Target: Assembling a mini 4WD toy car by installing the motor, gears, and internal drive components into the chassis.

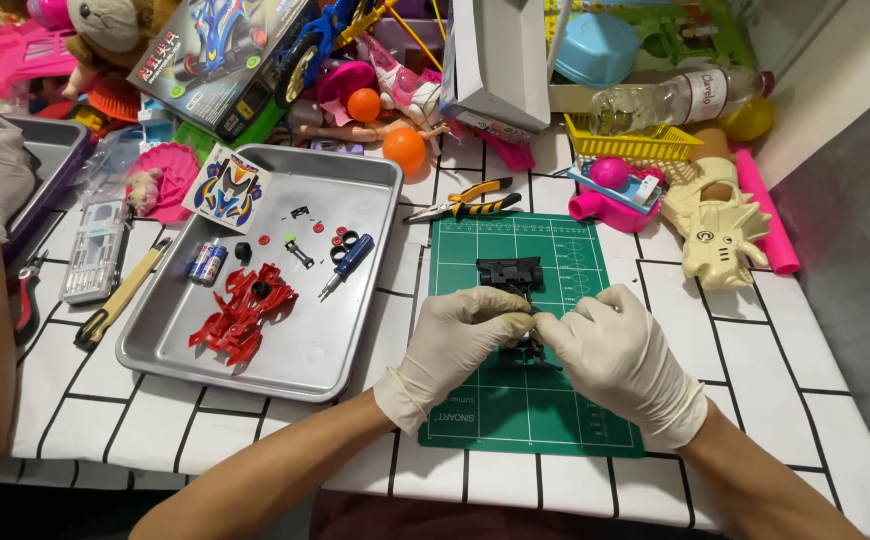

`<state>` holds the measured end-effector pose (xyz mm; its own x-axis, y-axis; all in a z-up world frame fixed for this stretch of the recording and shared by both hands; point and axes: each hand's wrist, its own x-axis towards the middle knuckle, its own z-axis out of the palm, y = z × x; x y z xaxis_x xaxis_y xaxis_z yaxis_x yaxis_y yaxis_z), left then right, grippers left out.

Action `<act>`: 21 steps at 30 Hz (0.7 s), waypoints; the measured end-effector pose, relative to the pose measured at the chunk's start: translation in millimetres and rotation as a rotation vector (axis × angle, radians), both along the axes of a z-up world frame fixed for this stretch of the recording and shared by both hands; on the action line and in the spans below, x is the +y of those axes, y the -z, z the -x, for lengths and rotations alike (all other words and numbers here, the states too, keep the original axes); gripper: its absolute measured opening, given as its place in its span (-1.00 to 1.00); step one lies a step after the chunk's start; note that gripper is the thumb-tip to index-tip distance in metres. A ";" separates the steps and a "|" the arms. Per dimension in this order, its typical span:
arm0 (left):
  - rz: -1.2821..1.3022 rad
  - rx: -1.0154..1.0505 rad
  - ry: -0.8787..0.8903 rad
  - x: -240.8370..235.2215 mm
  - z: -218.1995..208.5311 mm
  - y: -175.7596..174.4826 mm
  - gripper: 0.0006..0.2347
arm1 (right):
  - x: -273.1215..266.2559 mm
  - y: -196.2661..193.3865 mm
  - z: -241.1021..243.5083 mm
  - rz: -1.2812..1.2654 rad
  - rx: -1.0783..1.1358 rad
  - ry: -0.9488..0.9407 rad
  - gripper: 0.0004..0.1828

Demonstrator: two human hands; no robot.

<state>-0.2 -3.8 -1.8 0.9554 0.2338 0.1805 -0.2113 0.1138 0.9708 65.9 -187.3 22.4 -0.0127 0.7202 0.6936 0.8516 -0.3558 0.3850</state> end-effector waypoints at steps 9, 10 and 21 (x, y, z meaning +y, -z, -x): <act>-0.096 -0.090 -0.007 2.2 0.5 -1.4 -0.80 | 0.7 13.2 2.6 -0.211 1.059 -0.103 -0.96; -0.123 -0.126 -0.025 2.4 -0.1 -2.0 -0.78 | -0.2 13.7 3.0 -0.235 1.194 -0.106 -0.93; -0.161 -0.192 -0.021 1.8 2.8 -1.8 -0.77 | -5.1 11.7 -4.8 -0.017 0.277 0.040 -0.92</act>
